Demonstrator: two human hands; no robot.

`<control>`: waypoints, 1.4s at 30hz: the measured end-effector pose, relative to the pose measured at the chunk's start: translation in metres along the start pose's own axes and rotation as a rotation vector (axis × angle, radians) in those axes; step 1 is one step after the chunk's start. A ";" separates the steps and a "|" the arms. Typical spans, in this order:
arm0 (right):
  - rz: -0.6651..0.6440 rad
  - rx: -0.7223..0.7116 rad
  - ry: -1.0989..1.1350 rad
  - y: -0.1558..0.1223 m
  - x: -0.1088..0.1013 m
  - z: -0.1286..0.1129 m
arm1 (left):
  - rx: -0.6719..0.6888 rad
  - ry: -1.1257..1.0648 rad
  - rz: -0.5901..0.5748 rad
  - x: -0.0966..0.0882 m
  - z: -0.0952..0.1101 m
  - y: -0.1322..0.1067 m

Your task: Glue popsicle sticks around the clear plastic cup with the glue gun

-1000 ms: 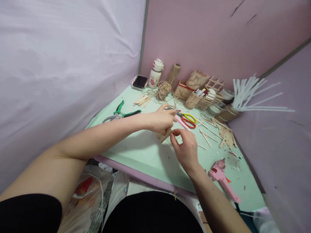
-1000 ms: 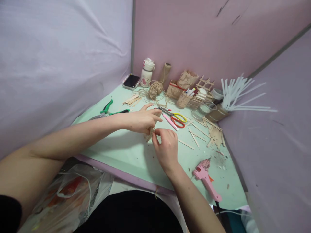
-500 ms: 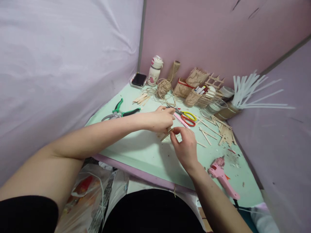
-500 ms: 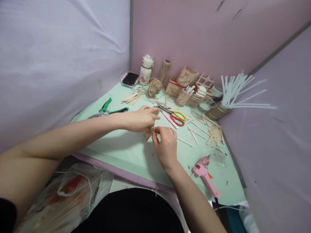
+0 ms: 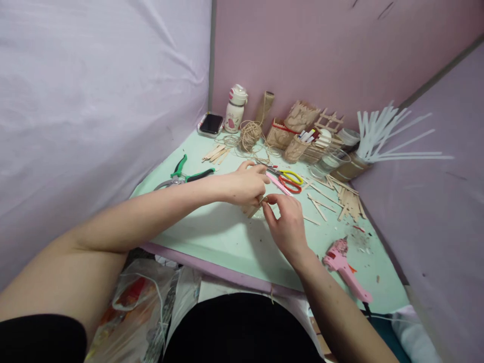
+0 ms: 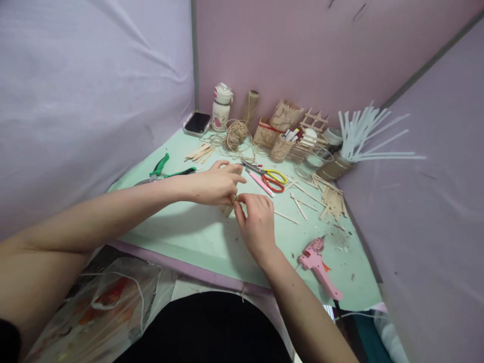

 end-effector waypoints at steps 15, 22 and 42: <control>0.307 0.325 0.365 -0.033 -0.050 0.040 | -0.651 -0.959 0.393 0.015 -0.061 -0.038; 0.312 0.590 0.701 -0.048 -0.029 0.077 | -0.746 -1.402 0.333 0.064 -0.036 -0.034; 0.330 0.678 0.701 -0.059 -0.038 0.080 | -0.767 -1.540 0.287 0.081 -0.009 -0.029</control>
Point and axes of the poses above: each hand's wrist, its own y-axis towards the middle knuckle, its own x-axis out of the palm, z = x × y, the point moved 9 cm from there along y, towards the middle knuckle, and after that the axes turned 12 degrees about y, right-handed, at the moved point
